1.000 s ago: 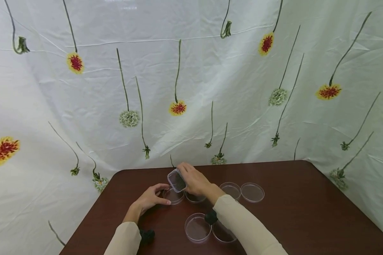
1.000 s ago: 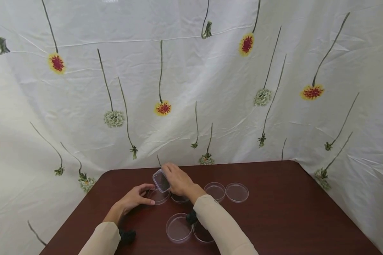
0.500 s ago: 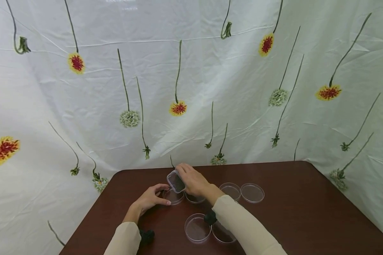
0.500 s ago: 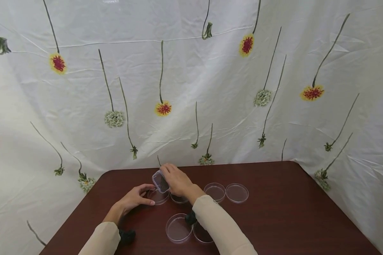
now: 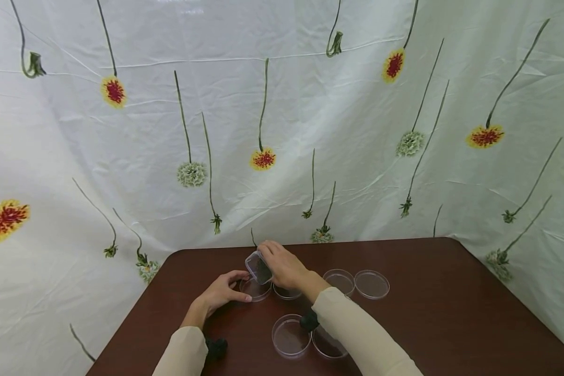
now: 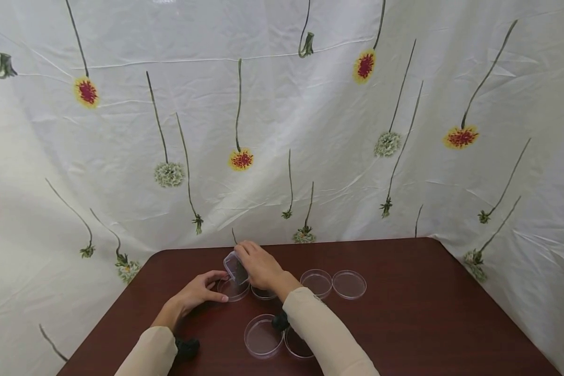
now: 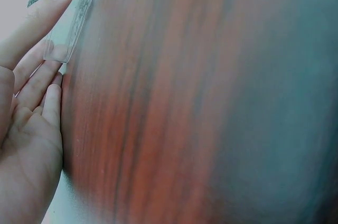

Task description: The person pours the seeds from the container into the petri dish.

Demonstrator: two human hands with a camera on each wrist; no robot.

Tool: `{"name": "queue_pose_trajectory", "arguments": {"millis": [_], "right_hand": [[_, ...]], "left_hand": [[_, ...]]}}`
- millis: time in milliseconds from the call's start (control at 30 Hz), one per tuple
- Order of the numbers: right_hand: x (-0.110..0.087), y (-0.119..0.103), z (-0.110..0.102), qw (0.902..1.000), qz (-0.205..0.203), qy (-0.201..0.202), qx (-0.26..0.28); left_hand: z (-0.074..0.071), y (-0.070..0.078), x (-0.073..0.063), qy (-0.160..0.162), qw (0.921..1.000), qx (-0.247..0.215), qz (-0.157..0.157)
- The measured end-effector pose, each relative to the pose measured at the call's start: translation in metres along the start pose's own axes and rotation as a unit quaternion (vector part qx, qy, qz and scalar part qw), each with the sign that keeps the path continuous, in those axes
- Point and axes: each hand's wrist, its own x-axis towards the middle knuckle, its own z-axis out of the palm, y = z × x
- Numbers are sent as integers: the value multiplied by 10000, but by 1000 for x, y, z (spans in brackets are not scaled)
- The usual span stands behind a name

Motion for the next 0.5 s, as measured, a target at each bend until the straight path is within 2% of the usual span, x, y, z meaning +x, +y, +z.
{"name": "queue_pose_trajectory", "arguments": {"millis": [500], "right_hand": [[1,0,-1,10000,-53,-53,-6]], "left_hand": [[0,1,0,-35,10000,-7,-6]]}}
